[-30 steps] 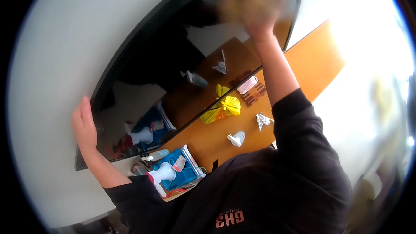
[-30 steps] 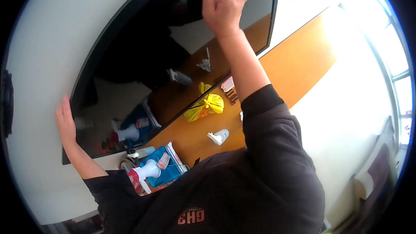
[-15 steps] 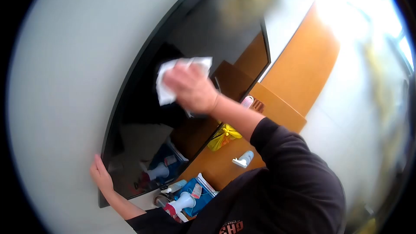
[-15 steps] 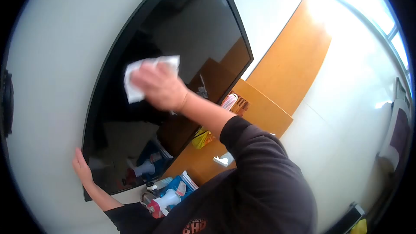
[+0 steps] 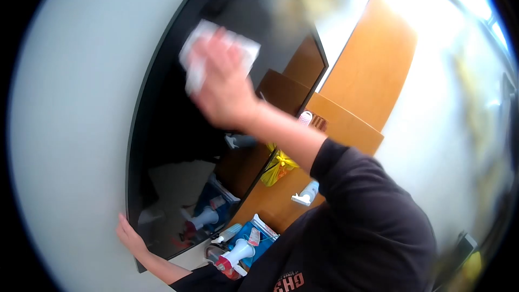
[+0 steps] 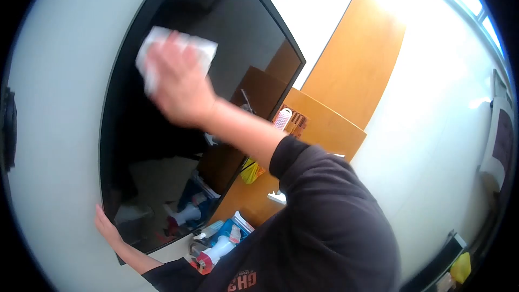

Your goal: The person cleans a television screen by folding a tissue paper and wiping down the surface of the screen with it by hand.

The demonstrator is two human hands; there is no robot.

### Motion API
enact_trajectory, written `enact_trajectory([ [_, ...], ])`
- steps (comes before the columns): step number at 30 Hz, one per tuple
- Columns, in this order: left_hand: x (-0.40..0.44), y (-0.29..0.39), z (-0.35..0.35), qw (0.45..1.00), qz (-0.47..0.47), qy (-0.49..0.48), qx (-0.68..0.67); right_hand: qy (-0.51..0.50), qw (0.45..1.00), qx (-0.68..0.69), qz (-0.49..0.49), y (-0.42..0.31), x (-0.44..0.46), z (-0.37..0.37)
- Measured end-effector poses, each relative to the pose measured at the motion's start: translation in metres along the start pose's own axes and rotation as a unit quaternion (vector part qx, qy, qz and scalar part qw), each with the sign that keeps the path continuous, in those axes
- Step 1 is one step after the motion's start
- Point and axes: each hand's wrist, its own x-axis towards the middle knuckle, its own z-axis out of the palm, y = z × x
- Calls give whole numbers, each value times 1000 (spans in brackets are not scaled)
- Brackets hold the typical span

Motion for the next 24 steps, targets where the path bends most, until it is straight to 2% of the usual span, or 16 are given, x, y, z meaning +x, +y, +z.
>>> enact_trajectory([
  [2,0,-2,-3,1000,-5,0,14,-148,986,56,-45,-43,-39,18],
  [4,-2,-2,-3,1000,-3,11,17,-16,973,33,-229,-45,-89,64],
  [6,-3,0,0,1000,9,27,9,-32,971,47,-233,-28,-64,33],
  [8,-4,0,3,999,9,44,12,-56,987,-16,-147,4,-32,16],
  [10,-4,0,2,1000,3,27,11,-19,993,-94,-68,32,11,-13],
  [12,0,0,-3,1000,-9,-23,7,58,994,-90,-13,65,42,-22],
  [14,0,-1,-3,1000,-13,-21,16,169,983,-73,9,105,71,-22],
  [16,-1,-2,-2,1000,-19,-16,15,177,943,-282,-24,119,87,-30],
  [17,-1,-3,-2,1000,-20,-13,10,160,983,-68,66,95,88,-34],
  [20,-2,-14,-3,1000,-19,5,17,160,985,-51,51,66,56,-9],
  [22,0,-11,-1,999,-18,16,32,24,998,-24,51,13,20,-10],
  [24,-3,2,0,998,-22,24,47,-45,998,22,-34,-22,-27,8],
])
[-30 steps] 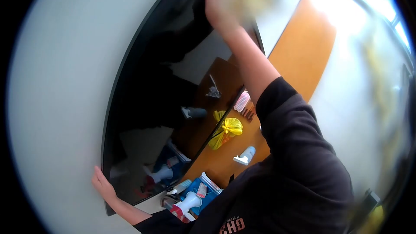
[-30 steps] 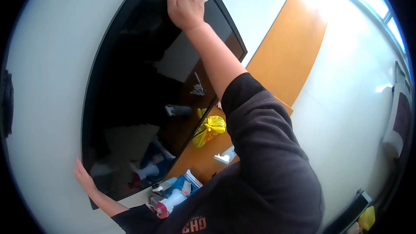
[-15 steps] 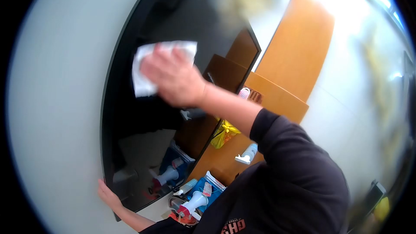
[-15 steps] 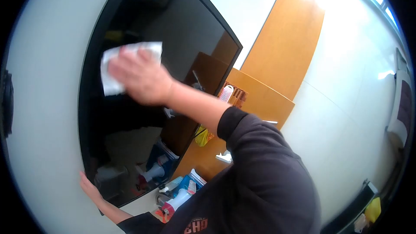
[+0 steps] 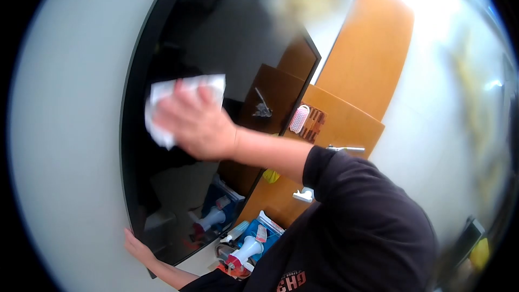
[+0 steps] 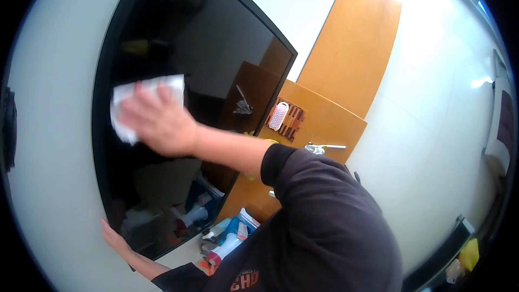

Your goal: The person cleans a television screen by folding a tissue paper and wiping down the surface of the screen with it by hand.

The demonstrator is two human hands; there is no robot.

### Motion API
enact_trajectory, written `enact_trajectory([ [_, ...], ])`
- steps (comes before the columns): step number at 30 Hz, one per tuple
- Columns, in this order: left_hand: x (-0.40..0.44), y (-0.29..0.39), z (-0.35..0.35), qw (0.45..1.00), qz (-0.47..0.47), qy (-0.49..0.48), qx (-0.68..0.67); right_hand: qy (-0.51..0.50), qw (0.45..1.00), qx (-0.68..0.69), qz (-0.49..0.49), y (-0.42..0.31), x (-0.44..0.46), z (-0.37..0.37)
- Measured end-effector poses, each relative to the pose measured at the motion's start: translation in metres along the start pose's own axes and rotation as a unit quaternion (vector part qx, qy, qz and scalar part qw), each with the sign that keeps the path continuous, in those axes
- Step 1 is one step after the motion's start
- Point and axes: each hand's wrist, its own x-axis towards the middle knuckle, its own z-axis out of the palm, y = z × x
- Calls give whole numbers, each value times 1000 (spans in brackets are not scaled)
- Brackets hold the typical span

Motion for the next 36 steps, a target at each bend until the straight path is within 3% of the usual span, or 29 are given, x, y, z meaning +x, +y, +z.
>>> enact_trajectory([
  [4,1,4,-3,1000,-14,-10,17,-52,968,7,-245,2,-64,38],
  [6,1,-4,-4,999,-11,-10,32,-14,983,64,-172,21,-53,20],
  [11,-1,3,-2,999,-18,2,35,70,986,-143,-55,88,41,-37],
  [14,0,-2,-2,999,2,9,46,198,976,-57,65,133,77,-54],
  [16,-1,-9,-4,999,7,7,43,185,973,-22,138,129,84,-56],
  [18,2,-16,-4,1000,-2,-3,25,216,970,-45,102,115,63,-33],
  [20,1,1,0,999,-4,2,37,129,985,-27,112,60,37,-23],
  [23,2,5,-2,999,-2,0,47,20,1000,0,-17,5,-14,1],
  [24,1,2,-4,999,-1,-2,48,58,991,81,-84,1,-40,24],
  [25,0,-3,-6,999,-18,-4,38,21,986,32,-162,2,-59,32],
  [26,-1,-10,-9,999,-35,-5,26,51,975,78,-204,19,-96,105],
  [28,-1,-8,-9,998,-60,-6,27,-21,978,69,-194,33,-39,8],
  [30,-7,16,-6,996,-77,-3,47,54,987,31,-151,64,-5,-11],
  [33,-12,43,0,993,-106,19,54,120,978,-159,-61,110,44,-39],
  [34,-10,38,-3,994,-106,14,34,175,977,-110,-58,131,57,-42],
  [35,-7,25,-4,994,-107,8,14,100,992,-19,69,135,64,-51],
  [36,-5,16,-5,994,-109,1,-6,176,981,-46,70,139,82,-64],
])
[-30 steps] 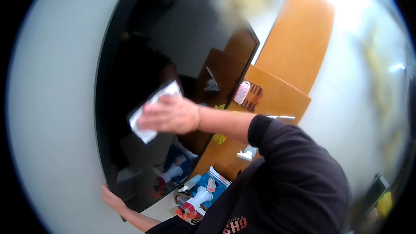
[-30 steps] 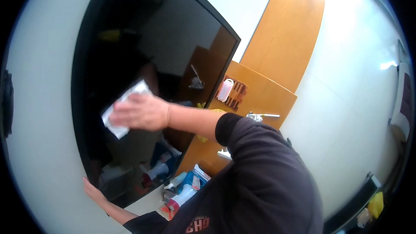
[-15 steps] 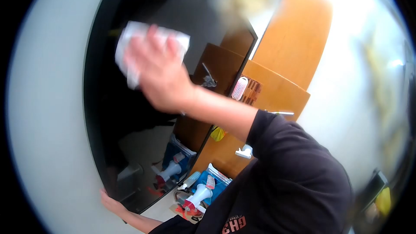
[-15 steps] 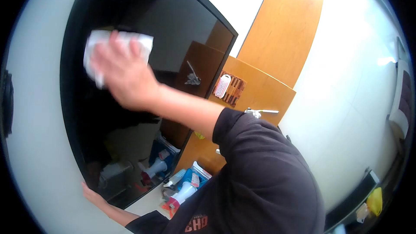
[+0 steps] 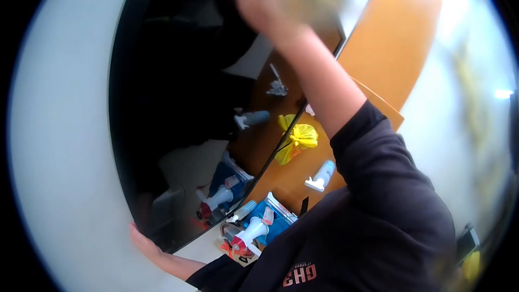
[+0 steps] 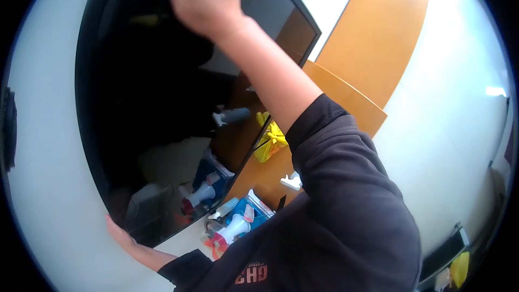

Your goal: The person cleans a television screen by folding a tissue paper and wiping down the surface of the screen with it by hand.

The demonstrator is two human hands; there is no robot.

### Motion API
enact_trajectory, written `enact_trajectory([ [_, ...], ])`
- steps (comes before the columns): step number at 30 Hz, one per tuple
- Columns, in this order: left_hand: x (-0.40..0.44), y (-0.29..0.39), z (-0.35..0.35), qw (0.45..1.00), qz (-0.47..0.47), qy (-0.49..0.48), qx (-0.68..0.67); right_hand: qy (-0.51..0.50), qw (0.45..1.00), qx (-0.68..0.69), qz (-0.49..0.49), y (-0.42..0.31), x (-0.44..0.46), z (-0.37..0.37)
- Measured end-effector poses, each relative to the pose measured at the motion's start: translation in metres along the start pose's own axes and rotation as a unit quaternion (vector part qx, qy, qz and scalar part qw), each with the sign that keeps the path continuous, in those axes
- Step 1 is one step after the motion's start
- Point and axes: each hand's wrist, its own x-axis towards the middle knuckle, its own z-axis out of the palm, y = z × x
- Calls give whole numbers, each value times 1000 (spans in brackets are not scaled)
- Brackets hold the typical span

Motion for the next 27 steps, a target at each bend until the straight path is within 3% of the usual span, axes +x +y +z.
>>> enact_trajectory([
  [2,5,-7,-6,998,11,-54,-42,43,999,5,15,-8,-4,14],
  [4,7,-15,-8,994,21,-78,-78,-2,999,33,38,-47,-37,29],
  [5,7,-17,-8,992,26,-75,-94,26,999,-10,-16,-78,-45,32],
  [7,2,-5,0,996,37,-23,-81,-42,998,37,7,-141,-85,32],
  [8,2,-4,-2,994,33,-43,-96,-85,994,70,-3,-166,-110,36],
  [10,2,-4,-3,988,25,-84,-131,-150,973,148,-92,-200,-169,36],
  [12,0,-9,0,994,26,-42,-96,-284,918,201,-193,-212,-224,38],
  [14,3,-9,1,994,27,-50,-92,-320,889,204,-257,-194,-236,41],
  [16,3,-9,-3,988,20,-103,-116,-246,926,90,-271,-170,-198,28],
  [18,0,-10,-2,992,38,-66,-98,-159,964,122,-176,-143,-161,27],
  [21,-9,0,4,995,65,-27,-67,-63,991,-58,-102,-89,-94,17],
  [22,-10,4,5,996,75,-17,-55,-14,989,-75,-123,-61,-81,16],
  [23,-10,6,4,995,69,-28,-63,-62,996,38,53,-47,-78,17],
  [24,-9,6,3,995,62,-39,-73,-28,995,-78,53,-41,-48,0],
  [27,-4,2,3,994,41,-38,-92,57,987,-43,143,-15,-42,11],
])
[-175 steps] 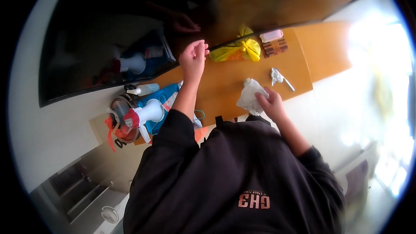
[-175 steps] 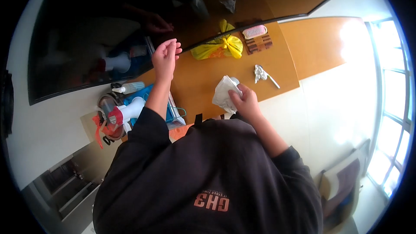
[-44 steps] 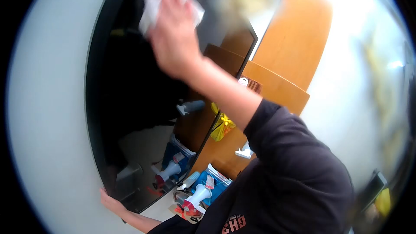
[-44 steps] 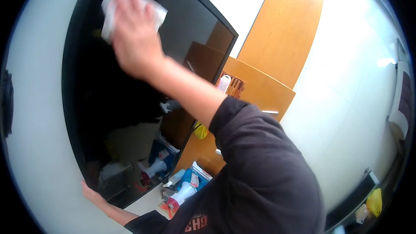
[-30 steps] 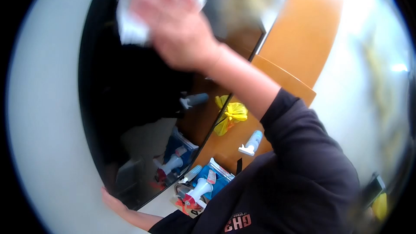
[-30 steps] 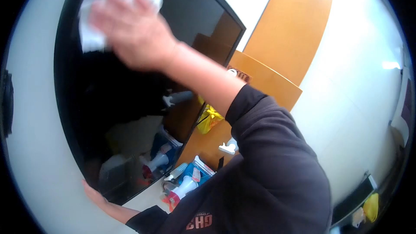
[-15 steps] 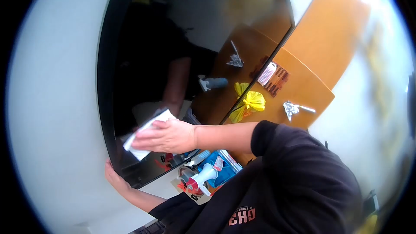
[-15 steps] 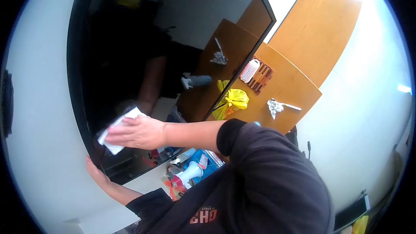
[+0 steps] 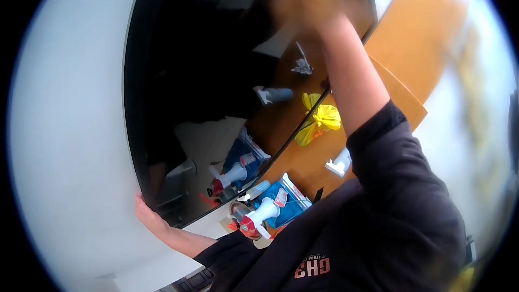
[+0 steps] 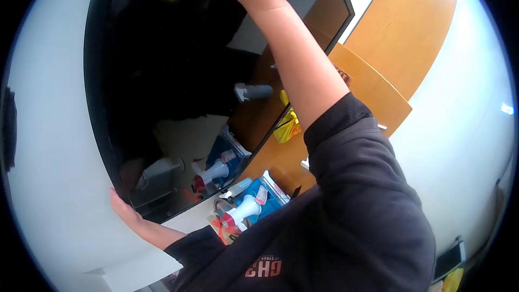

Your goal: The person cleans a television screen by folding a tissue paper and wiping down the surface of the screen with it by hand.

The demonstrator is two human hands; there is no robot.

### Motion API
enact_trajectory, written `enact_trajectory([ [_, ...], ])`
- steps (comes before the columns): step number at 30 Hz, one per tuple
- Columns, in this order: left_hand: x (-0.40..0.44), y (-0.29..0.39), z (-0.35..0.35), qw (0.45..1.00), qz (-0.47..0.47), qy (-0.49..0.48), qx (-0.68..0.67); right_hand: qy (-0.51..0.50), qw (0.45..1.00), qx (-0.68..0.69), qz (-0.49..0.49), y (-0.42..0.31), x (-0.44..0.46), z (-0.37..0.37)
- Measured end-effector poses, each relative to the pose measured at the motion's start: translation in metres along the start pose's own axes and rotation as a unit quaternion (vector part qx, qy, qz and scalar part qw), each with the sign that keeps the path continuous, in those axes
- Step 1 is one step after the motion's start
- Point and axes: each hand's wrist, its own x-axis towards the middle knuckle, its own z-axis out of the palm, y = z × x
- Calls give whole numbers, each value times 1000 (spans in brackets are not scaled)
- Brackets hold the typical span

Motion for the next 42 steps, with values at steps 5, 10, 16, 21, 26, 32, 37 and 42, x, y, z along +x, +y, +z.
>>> enact_trajectory([
  [5,0,3,2,1000,-8,18,9,-48,996,-1,-81,-91,-83,6],
  [10,7,-5,-5,995,-48,-58,-64,-250,911,175,-279,-148,-221,-5],
  [16,4,-5,-1,998,11,21,57,-197,907,125,-352,-84,-188,-4],
  [21,3,1,2,997,22,29,69,-133,953,-64,-265,-25,-82,-9],
  [26,2,3,2,997,19,28,68,-71,994,-18,-83,37,-24,-9],
  [32,2,-4,-2,997,4,22,72,-8,999,-36,-11,32,-58,-1],
  [37,3,3,2,993,22,41,111,-202,970,2,-137,-101,-163,-8],
  [42,19,-29,-9,996,34,17,79,-216,875,168,-399,-119,-204,18],
])
